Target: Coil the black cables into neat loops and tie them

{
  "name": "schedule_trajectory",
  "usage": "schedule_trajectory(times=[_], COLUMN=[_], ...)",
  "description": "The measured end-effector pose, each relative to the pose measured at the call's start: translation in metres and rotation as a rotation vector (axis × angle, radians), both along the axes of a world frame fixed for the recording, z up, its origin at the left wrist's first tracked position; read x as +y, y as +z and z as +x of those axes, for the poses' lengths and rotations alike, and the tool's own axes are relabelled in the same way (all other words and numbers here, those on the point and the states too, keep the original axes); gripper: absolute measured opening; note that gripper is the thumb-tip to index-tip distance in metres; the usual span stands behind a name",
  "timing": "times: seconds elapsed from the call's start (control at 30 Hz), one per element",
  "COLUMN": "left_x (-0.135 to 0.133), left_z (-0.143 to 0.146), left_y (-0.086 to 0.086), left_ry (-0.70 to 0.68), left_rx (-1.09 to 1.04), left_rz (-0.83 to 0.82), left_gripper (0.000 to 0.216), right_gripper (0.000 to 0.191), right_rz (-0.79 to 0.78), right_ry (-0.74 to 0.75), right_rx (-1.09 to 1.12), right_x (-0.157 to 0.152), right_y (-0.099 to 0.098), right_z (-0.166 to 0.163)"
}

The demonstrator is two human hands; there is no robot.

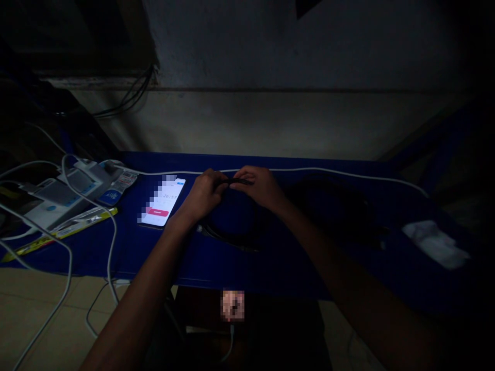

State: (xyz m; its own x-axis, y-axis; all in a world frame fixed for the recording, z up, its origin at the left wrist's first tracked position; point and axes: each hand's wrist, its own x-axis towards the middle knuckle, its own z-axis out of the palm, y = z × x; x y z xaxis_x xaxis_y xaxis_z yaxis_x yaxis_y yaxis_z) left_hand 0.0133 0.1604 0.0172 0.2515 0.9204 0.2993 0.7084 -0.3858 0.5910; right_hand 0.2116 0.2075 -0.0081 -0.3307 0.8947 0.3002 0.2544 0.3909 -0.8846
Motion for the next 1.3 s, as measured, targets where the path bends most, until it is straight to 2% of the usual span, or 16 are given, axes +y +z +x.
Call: schedule_trajectory(times=[0.3,0.53,0.9,1.3], left_x=[0.002,0.003,0.002,0.001], left_z=[-0.003,-0.004,-0.003,-0.002], left_y=[-0.005,-0.009,-0.005,0.001], left_ry=[0.015,0.034,0.079,-0.034], left_rx=[0.007,0.026,0.004,-0.01], left_rz=[0.033,0.053,0.025,-0.02], left_gripper=[0.016,0.018,0.008,0.021], right_gripper=[0.016,0.011,0.011,0.01], right_rz=[0.055,0.085,0.119,0.111], right_ry=[0.071,0.054,0.034,0.059], right_rx=[-0.035,0.012,-0.039,-0.032], right_x=[-0.002,-0.002,-0.008,-0.006], right_y=[0.006,0.004,0.006,0.0], right_z=[0.001,0.001,-0.002,-0.004])
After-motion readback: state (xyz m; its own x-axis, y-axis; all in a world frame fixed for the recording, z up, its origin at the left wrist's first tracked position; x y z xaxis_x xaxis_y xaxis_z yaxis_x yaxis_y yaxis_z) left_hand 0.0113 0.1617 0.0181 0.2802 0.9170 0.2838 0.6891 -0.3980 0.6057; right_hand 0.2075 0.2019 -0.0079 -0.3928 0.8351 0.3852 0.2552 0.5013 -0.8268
